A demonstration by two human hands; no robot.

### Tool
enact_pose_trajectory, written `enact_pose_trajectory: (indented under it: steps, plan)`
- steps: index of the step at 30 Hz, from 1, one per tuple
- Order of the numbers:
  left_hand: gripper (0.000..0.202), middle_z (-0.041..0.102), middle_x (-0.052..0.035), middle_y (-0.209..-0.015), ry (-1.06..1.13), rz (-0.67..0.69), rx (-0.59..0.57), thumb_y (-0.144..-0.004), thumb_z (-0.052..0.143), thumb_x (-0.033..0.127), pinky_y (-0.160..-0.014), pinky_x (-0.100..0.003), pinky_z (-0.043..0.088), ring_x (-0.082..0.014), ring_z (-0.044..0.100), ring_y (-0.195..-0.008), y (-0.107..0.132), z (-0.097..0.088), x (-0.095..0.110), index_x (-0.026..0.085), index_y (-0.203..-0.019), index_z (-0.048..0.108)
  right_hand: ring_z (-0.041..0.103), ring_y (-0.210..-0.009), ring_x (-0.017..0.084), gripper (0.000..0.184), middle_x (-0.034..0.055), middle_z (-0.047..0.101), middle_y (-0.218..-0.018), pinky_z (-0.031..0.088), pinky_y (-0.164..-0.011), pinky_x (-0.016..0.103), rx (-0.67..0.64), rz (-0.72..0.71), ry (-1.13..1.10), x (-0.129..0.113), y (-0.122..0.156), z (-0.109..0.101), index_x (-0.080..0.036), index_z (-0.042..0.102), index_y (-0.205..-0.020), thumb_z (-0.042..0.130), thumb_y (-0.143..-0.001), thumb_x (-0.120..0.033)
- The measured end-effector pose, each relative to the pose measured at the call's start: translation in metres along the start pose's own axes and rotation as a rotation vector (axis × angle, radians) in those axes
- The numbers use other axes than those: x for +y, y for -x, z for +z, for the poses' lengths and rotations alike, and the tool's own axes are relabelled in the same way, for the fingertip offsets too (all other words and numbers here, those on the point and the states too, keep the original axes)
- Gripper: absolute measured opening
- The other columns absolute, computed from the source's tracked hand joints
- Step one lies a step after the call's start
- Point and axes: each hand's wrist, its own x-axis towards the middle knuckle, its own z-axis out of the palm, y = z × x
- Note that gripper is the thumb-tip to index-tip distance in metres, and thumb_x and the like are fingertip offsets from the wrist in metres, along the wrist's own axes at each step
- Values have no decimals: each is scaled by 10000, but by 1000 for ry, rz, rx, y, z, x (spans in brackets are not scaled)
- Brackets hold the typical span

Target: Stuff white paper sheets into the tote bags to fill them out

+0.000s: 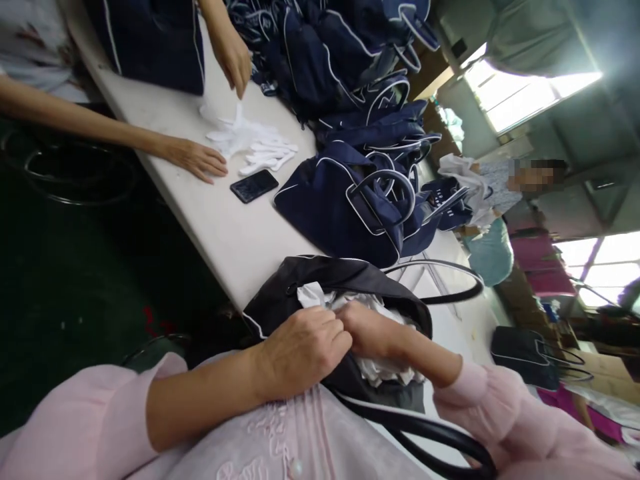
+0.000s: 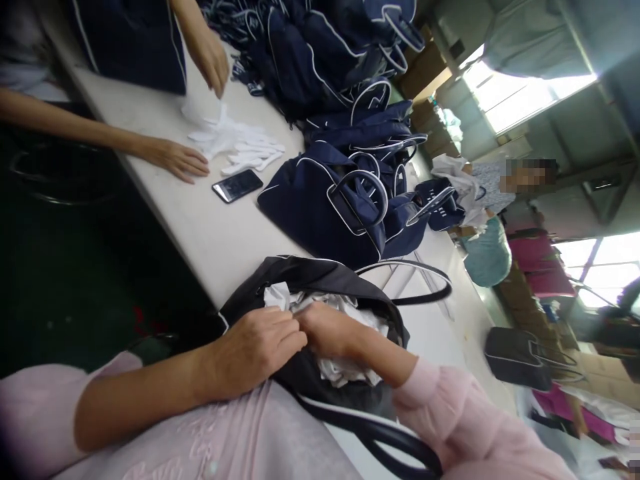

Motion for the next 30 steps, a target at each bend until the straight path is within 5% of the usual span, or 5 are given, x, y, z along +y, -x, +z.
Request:
enact_pose_trajectory:
  steps: [13,16,18,22,30]
  plan:
    - [193,572,-47,-789,121,-8,-18,-941,427,81,-711,-336,404,-185,487,-738,4,1,-1,141,-787,526,371,-539,102,237,-36,371,-555,287,-488,246,343,-50,-251,10,-15,40,-184,361,-550,545,-613,-49]
    - [212,557,-48,-800,104,-11,73,-959,408,81,-757,-331,409,-179,484,-780,10,4,4,131,-804,543,549,-781,141,42,37,571,-851,462,-695,255,464,-9,-282,-7,5,17,-147,588,-773,584,-749,-113]
    - [204,546,-43,-788,90,-31,114,-961,422,90,-748,-333,406,-178,476,-772,11,7,8,128,-808,552,526,-1121,210,337,124,543,-1212,448,-969,337,497,22,-174,-18,21,5,-137,606,-1162,593,-830,-193]
    - [213,543,-41,-770,69,-48,148,-956,430,99,-727,-341,410,-180,465,-750,8,12,14,136,-784,548,303,-1390,231,634,138,346,-1492,245,-1181,422,361,57,-30,-26,32,2,-147,353,-1473,530,-865,-189]
    - [226,561,-56,-782,87,-75,124,-950,403,84,-789,-340,447,-185,484,-774,1,9,10,143,-775,534,524,-1156,227,356,118,599,-1201,426,-1045,411,151,-1,11,-10,6,-4,-138,641,-1120,541,-779,-164]
